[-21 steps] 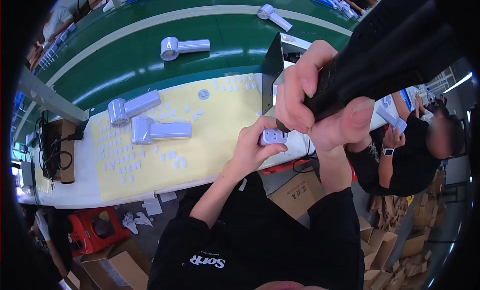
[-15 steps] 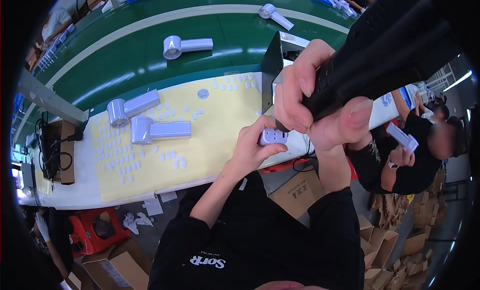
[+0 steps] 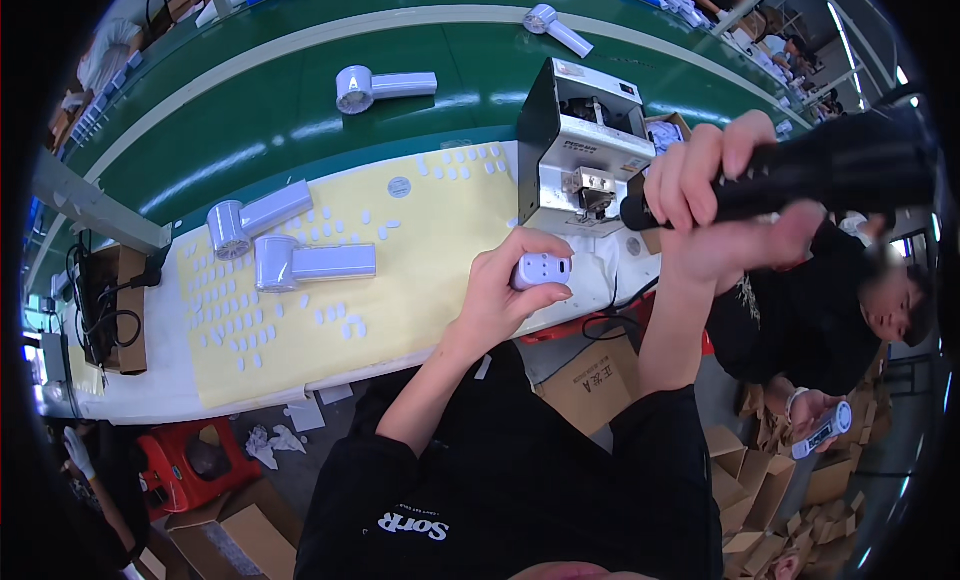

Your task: Assembling electronic components using an electric screwdriver on a production line.

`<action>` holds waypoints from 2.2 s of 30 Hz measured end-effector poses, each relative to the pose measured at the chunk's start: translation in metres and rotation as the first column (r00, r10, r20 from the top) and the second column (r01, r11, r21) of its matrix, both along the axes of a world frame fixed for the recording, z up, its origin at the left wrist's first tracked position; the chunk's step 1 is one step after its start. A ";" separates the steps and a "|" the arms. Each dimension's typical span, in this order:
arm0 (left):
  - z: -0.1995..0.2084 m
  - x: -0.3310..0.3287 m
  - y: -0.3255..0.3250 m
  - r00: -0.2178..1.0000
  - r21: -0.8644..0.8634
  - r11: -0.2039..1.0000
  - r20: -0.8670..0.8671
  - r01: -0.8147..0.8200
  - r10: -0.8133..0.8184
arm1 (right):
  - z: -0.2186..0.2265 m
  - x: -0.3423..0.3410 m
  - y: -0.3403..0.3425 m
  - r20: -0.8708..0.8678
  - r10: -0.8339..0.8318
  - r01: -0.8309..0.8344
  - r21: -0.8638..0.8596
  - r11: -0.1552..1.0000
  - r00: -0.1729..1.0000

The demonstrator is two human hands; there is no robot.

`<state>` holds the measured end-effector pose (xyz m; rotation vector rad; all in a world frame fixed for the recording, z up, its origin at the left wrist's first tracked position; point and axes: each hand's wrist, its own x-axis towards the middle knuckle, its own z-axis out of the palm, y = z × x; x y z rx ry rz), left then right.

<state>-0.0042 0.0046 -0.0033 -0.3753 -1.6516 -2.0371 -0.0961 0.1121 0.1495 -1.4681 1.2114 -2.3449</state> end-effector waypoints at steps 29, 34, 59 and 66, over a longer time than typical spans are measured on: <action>-0.003 -0.004 -0.001 0.999 0.052 0.999 -0.043 0.000 0.002 | -0.016 0.002 0.009 0.133 -0.085 0.065 0.145 0.987 0.987; 0.000 -0.002 0.000 1.000 0.062 0.998 0.000 0.003 -0.003 | 0.021 0.022 -0.002 0.078 0.216 -0.221 0.055 0.974 0.973; 0.000 0.002 -0.001 0.996 -0.039 0.996 -0.020 -0.085 0.084 | -0.003 0.024 -0.024 0.049 0.389 -0.389 0.246 0.888 0.920; -0.001 0.003 -0.002 0.996 -0.041 0.996 0.039 -0.077 0.079 | -0.002 0.027 -0.031 0.058 0.322 -0.326 0.252 0.911 0.945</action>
